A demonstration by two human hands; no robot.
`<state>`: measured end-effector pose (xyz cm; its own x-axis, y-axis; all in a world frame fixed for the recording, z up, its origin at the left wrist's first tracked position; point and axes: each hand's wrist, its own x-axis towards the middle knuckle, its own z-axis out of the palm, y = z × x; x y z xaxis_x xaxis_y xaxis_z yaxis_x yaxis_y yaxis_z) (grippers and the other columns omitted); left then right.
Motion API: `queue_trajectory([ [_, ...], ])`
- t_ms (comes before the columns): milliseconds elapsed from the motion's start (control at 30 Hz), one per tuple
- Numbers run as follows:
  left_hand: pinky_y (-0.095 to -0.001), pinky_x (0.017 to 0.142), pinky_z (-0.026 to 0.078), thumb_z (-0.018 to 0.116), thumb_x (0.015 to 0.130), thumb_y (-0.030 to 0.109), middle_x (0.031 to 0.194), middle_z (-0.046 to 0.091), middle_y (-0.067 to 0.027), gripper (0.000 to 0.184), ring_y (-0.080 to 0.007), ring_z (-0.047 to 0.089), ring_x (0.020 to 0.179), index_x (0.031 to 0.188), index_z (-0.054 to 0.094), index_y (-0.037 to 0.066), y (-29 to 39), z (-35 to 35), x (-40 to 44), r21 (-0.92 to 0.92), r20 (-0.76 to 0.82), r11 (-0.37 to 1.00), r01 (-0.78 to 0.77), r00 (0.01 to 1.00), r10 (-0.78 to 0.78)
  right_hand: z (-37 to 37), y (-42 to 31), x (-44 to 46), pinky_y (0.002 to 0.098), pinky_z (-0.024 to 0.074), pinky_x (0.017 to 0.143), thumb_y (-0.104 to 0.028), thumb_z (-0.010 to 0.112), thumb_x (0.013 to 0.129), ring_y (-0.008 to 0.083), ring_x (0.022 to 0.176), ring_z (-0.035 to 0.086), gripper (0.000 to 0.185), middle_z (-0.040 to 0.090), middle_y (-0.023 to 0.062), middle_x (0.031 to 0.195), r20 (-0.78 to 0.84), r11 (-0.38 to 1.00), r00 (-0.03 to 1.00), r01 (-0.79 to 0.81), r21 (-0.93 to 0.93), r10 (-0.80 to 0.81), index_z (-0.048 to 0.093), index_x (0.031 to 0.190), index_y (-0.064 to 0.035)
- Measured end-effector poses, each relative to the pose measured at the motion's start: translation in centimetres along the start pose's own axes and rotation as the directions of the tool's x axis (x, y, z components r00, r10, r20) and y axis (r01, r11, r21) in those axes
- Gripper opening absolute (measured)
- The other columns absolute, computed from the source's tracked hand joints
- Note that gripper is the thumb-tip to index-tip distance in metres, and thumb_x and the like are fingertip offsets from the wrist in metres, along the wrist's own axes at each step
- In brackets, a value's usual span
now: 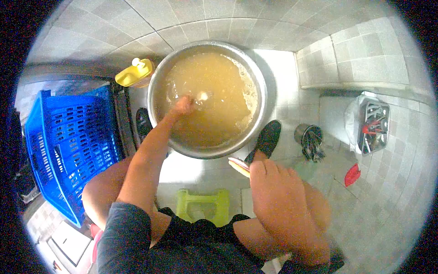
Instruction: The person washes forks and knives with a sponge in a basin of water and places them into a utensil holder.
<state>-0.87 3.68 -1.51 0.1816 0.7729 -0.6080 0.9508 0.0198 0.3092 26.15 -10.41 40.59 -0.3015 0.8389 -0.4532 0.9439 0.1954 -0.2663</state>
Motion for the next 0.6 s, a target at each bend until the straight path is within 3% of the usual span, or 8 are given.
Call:
queue_trajectory([
  [100, -0.0395, 0.081, 0.056, 0.063, 0.094, 0.022, 0.105, 0.070, -0.0151, 0.025, -0.0253, 0.069, 0.098, 0.113, 0.063, 0.005, 1.5, -1.7, -3.0, -0.379, -0.093, 0.900, -0.215, 0.976, 0.195, 0.8, 0.1, -0.3, 0.0472, 0.0455, 0.066, -0.014, 0.061, 0.090, 0.0370, 0.074, 0.058, 0.015, 0.059, 0.0178, 0.081, -0.017, 1.000, 1.000, -0.025, -0.001, 0.024, 0.054, 0.093, -0.0018],
  [167, -0.0355, 0.066, 0.055, 0.064, 0.095, 0.024, 0.097, 0.070, -0.0076, 0.024, -0.0151, 0.065, 0.081, 0.109, 0.062, 0.004, 3.8, -3.6, -5.6, -0.940, 0.138, 0.334, 0.072, 0.974, 0.179, 0.7, 0.0, -0.4, 0.0478, 0.0453, 0.065, -0.016, 0.064, 0.090, 0.0376, 0.072, 0.058, 0.017, 0.060, 0.0184, 0.079, -0.057, 0.999, 0.998, -0.029, -0.023, 0.027, 0.054, 0.090, -0.0018],
  [200, -0.0278, 0.061, 0.055, 0.062, 0.097, 0.020, 0.098, 0.070, -0.0059, 0.019, -0.0131, 0.066, 0.076, 0.109, 0.062, 0.005, 3.6, -2.1, -4.8, -0.974, 0.129, 0.208, 0.092, 0.977, 0.172, 0.4, 0.0, -0.4, 0.0474, 0.0488, 0.066, -0.011, 0.057, 0.090, 0.0370, 0.074, 0.061, 0.010, 0.061, 0.0178, 0.082, -0.018, 0.999, 0.999, -0.031, -0.005, 0.031, 0.054, 0.092, -0.0023],
  [267, -0.0272, 0.061, 0.055, 0.062, 0.097, 0.018, 0.098, 0.070, -0.0062, 0.017, -0.0134, 0.066, 0.077, 0.109, 0.061, 0.005, 4.1, -2.3, -5.4, -0.979, 0.131, 0.176, 0.100, 0.976, 0.173, 0.4, -0.2, -0.4, 0.0470, 0.0523, 0.067, -0.006, 0.050, 0.089, 0.0363, 0.076, 0.064, 0.008, 0.062, 0.0171, 0.084, 0.017, 0.999, 0.999, -0.030, 0.010, 0.030, 0.054, 0.095, -0.0028],
  [367, -0.0258, 0.058, 0.054, 0.063, 0.097, 0.018, 0.096, 0.069, -0.0065, 0.019, -0.0146, 0.066, 0.075, 0.109, 0.061, 0.005, 4.2, -1.9, -6.2, -0.989, 0.124, 0.104, 0.107, 0.977, 0.171, 1.5, 0.2, -0.2, 0.0467, 0.0451, 0.058, -0.025, 0.074, 0.085, 0.0375, 0.065, 0.059, 0.031, 0.059, 0.0174, 0.070, -0.146, 1.000, 0.989, 0.005, 0.022, -0.002, 0.055, 0.082, -0.0019],
  [500, -0.0272, 0.054, 0.050, 0.068, 0.094, 0.030, 0.092, 0.071, -0.0054, 0.032, -0.0146, 0.066, 0.069, 0.111, 0.067, 0.003, 3.3, -1.1, -5.2, -0.959, 0.030, 0.276, 0.061, 0.993, -0.116, 1.6, 0.7, 0.1, 0.0463, 0.0454, 0.058, -0.025, 0.074, 0.085, 0.0372, 0.065, 0.059, 0.031, 0.059, 0.0173, 0.069, -0.144, 0.998, 0.988, 0.057, 0.022, -0.053, 0.055, 0.082, -0.0014],
  [567, -0.0341, 0.058, 0.054, 0.066, 0.093, 0.029, 0.096, 0.069, -0.0092, 0.029, -0.0215, 0.070, 0.072, 0.106, 0.068, 0.003, 2.2, -1.2, -3.6, -0.834, -0.074, 0.541, 0.105, 0.951, -0.300, 1.3, 0.8, 0.2, 0.0462, 0.0455, 0.058, -0.026, 0.074, 0.086, 0.0373, 0.065, 0.059, 0.031, 0.059, 0.0173, 0.069, -0.128, 0.998, 0.991, 0.050, 0.029, -0.046, 0.055, 0.082, -0.0013],
  [600, -0.0341, 0.058, 0.054, 0.066, 0.093, 0.029, 0.096, 0.069, -0.0092, 0.029, -0.0215, 0.070, 0.072, 0.106, 0.068, 0.003, 2.1, -1.6, -3.1, -0.834, -0.067, 0.540, 0.110, 0.952, -0.298, 0.8, 0.7, 0.3, 0.0466, 0.0486, 0.064, -0.016, 0.063, 0.087, 0.0365, 0.072, 0.062, 0.016, 0.061, 0.0170, 0.076, -0.032, 1.000, 0.999, 0.022, 0.005, -0.022, 0.054, 0.087, -0.0020],
])
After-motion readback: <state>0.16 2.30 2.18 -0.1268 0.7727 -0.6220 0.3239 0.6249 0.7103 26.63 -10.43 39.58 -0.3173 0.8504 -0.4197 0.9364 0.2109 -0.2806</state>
